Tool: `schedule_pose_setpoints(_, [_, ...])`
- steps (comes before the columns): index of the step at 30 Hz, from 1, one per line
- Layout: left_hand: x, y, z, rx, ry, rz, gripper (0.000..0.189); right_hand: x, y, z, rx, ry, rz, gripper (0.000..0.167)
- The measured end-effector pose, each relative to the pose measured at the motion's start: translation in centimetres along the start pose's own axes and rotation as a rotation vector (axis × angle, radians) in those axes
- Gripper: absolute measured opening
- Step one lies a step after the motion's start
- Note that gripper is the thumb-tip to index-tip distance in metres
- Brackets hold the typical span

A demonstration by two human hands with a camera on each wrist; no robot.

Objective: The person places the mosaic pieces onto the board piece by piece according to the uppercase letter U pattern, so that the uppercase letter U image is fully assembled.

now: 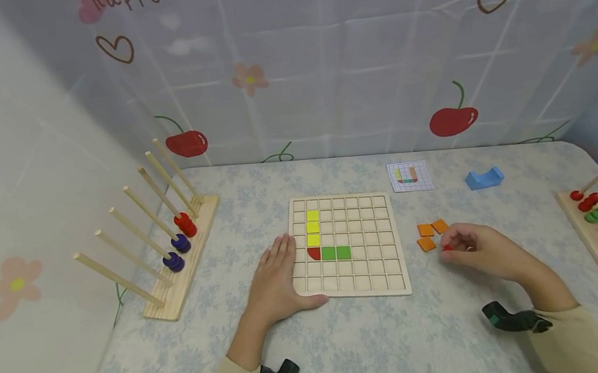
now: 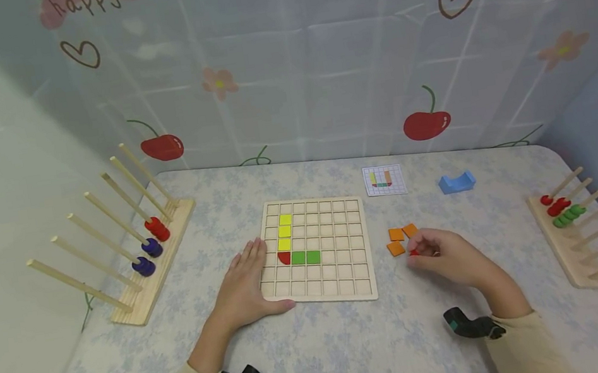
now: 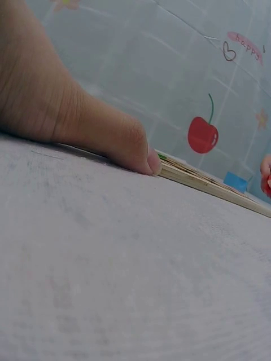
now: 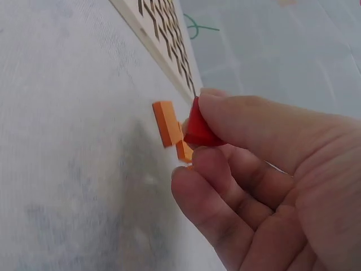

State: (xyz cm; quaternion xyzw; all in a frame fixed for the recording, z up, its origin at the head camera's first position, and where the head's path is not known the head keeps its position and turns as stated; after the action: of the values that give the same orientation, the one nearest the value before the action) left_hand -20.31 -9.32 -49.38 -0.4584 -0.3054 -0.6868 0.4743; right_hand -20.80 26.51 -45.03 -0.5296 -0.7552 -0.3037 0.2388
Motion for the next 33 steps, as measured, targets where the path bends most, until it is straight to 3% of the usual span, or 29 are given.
schedule_pose_setpoints(5, [0.0,0.0,0.0,-0.006,0.0,0.004,0.137,-0.5,-0.6,-0.8,0.029,-0.001,-0.008,0.017])
schedule_pose_setpoints(11, [0.0,0.0,0.0,-0.007,-0.003,0.005,0.136,-1.6,-1.5,-1.9,0.072,-0.075,-0.037,0.017])
schedule_pose_setpoints(16, [0.0,0.0,0.0,-0.007,0.005,0.005,0.136,-2.5,-2.4,-2.9,0.106,-0.077,-0.014,0.013])
schedule_pose_setpoints(22, [0.2,0.1,0.1,-0.007,0.008,0.005,0.136,-3.3,-3.6,-3.8,0.079,-0.056,0.02,0.013])
schedule_pose_setpoints(33, [-0.1,0.0,-0.1,-0.005,-0.008,-0.003,0.136,-5.1,-5.0,-5.9,0.108,-0.148,0.006,0.014])
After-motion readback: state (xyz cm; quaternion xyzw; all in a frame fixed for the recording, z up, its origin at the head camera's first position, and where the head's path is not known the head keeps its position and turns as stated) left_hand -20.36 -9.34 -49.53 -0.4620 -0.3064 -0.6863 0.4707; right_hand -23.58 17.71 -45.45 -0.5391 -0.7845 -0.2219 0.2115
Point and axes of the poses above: each hand's wrist, its own y-axis away from the middle knuckle, its own x-axis out of the back of the hand, z = x × y, the point moved 9 cm from there along -y, towards the middle knuckle, and after that the axes turned 4 degrees about -x, right-handed, at the moved point
